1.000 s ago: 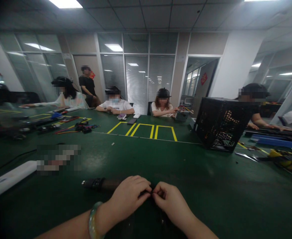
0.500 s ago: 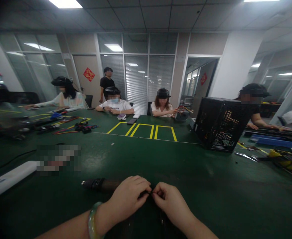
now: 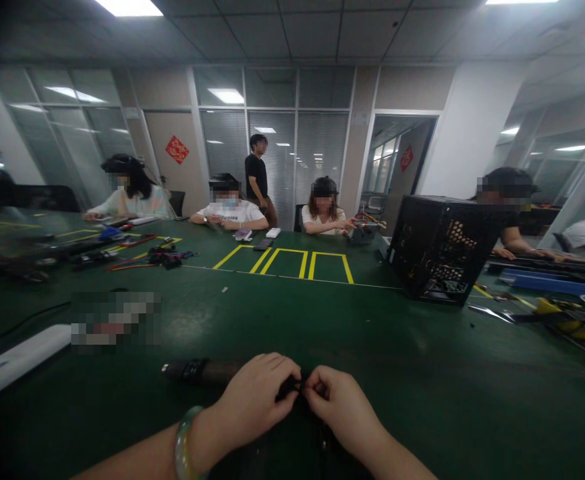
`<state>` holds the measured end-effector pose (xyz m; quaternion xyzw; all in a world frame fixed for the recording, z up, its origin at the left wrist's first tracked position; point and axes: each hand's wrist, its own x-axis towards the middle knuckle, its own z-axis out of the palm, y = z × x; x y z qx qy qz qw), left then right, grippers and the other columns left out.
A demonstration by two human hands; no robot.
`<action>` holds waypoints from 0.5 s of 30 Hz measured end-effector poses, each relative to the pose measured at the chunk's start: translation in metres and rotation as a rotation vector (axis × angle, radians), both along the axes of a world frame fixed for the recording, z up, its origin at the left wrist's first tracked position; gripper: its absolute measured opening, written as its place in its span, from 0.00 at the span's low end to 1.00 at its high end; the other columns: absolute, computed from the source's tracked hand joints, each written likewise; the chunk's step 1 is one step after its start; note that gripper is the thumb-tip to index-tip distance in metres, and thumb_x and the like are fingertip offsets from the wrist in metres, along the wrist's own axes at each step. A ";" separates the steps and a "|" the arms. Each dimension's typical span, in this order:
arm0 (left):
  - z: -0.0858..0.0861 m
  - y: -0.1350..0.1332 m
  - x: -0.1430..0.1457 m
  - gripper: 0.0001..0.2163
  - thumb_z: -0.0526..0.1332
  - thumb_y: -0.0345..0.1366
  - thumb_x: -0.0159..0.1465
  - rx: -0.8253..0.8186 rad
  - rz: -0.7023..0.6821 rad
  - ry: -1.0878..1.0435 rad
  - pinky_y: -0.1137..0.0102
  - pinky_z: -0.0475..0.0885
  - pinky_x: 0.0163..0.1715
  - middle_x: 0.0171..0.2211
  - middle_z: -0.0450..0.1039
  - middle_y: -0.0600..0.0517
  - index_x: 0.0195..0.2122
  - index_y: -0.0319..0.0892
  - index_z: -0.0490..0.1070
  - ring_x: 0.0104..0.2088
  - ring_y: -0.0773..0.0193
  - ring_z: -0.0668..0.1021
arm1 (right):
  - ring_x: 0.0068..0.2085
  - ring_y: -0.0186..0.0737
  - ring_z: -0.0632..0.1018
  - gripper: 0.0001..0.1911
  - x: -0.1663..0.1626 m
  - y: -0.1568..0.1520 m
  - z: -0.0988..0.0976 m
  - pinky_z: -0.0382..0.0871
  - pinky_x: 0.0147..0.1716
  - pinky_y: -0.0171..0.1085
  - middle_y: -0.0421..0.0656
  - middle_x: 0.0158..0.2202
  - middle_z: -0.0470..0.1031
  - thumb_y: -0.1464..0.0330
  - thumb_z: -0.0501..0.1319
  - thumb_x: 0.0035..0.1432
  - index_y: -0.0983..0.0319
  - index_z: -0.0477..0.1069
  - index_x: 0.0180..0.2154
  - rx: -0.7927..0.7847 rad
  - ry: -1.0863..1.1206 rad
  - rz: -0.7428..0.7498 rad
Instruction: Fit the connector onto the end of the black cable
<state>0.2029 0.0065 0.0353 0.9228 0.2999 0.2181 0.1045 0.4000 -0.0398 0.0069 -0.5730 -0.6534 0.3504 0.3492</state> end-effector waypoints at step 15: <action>-0.003 0.004 0.000 0.04 0.60 0.31 0.63 0.004 -0.054 -0.002 0.65 0.64 0.45 0.39 0.73 0.53 0.39 0.45 0.71 0.42 0.60 0.72 | 0.26 0.32 0.70 0.04 -0.001 -0.001 0.002 0.59 0.24 0.28 0.36 0.25 0.71 0.69 0.59 0.58 0.62 0.71 0.32 0.001 -0.013 -0.016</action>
